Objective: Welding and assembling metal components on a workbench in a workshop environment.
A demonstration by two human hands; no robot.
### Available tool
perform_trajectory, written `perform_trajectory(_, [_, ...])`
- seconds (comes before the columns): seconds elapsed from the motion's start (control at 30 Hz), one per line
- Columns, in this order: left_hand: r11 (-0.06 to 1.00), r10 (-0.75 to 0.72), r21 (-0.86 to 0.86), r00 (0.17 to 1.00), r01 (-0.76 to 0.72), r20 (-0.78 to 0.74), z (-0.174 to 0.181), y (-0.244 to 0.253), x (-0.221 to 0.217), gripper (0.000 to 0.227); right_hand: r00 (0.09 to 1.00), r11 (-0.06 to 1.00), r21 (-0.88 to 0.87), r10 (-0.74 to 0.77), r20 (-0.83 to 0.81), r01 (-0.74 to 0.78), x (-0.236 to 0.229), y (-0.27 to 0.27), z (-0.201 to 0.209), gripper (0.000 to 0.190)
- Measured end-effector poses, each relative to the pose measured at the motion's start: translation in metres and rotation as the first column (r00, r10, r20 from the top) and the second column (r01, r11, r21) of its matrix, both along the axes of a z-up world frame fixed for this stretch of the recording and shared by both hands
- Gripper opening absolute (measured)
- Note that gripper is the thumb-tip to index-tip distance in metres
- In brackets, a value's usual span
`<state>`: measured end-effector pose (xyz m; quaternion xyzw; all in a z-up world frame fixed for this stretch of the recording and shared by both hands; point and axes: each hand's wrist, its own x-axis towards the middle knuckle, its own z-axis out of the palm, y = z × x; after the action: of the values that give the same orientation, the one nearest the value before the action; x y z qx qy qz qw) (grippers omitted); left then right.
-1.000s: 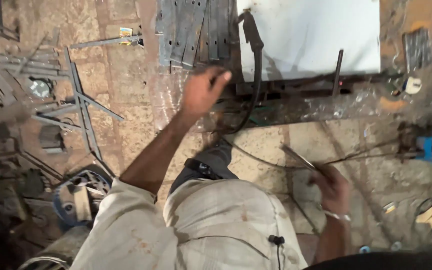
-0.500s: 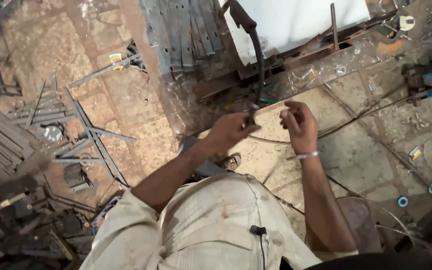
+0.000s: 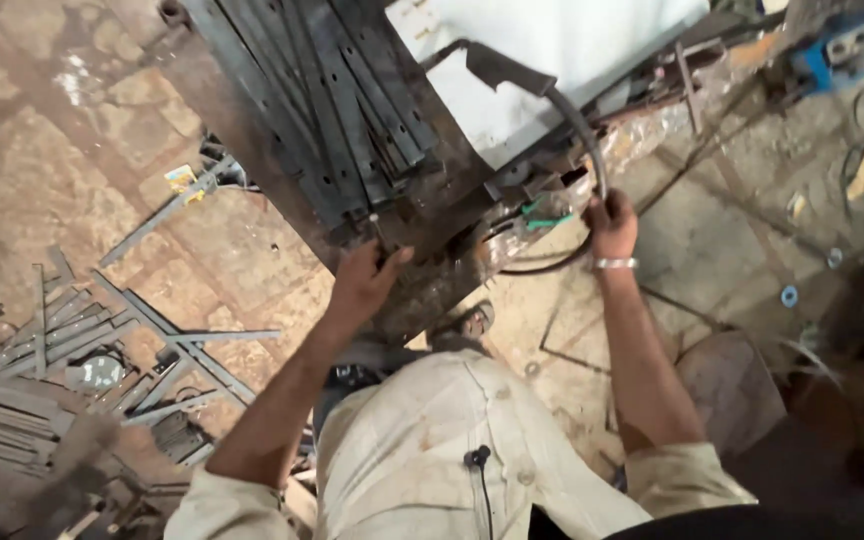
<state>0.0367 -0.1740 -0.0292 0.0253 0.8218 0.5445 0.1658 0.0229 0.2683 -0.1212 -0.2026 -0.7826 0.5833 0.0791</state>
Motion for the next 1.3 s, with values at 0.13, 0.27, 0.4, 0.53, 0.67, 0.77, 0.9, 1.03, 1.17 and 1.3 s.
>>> perform_trajectory(0.13, [0.999,-0.052,0.019,0.999,0.051,0.005,-0.020,0.005,-0.033,0.052,0.999,0.995,0.094,-0.042,-0.004,0.042,-0.008,0.026,-0.052,0.021])
perform_trajectory(0.27, [0.984,-0.181,-0.014,0.982,0.180,-0.060,-0.019,0.033,-0.073,0.058,0.989,0.940,0.307,-0.139,-0.057,0.150,0.016,-0.002,-0.048,0.031])
perform_trajectory(0.4, [0.936,-0.340,0.028,0.922,0.351,-0.187,0.012,0.082,-0.120,0.057,0.962,0.867,0.421,-0.264,-0.064,0.266,0.050,-0.053,-0.020,0.038])
perform_trajectory(0.53, [0.901,-0.384,0.143,0.907,0.409,-0.171,0.037,0.134,-0.146,0.051,0.966,0.889,0.400,-0.256,0.032,0.223,0.097,-0.084,-0.018,0.041])
perform_trajectory(0.67, [0.809,-0.568,-0.061,0.749,0.585,-0.342,-0.015,0.164,-0.140,0.040,0.931,0.925,0.317,-0.287,0.225,0.209,0.134,-0.105,-0.032,0.043])
perform_trajectory(0.77, [0.791,-0.590,-0.046,0.742,0.610,-0.319,-0.026,0.169,-0.132,0.040,0.914,0.960,0.261,-0.197,0.353,0.106,0.141,-0.121,-0.042,0.040])
perform_trajectory(0.9, [0.751,-0.658,-0.183,0.693,0.635,-0.294,-0.024,0.170,-0.133,0.046,0.883,0.894,0.359,0.078,0.463,-0.267,0.098,-0.158,-0.024,0.040])
perform_trajectory(1.03, [0.706,-0.707,-0.199,0.694,0.679,-0.138,-0.036,0.171,-0.139,0.048,0.927,0.704,0.604,0.249,0.282,-0.373,0.067,-0.173,-0.045,0.040])
perform_trajectory(1.17, [0.738,-0.669,-0.144,0.685,0.660,-0.288,-0.072,0.170,-0.140,0.064,0.882,0.416,0.802,0.384,0.272,-0.428,0.055,-0.179,-0.049,0.044])
perform_trajectory(1.3, [0.793,-0.598,-0.130,0.720,0.595,-0.351,-0.077,0.171,-0.134,0.055,0.837,0.186,0.850,0.369,0.404,-0.492,0.051,-0.182,-0.034,0.044])
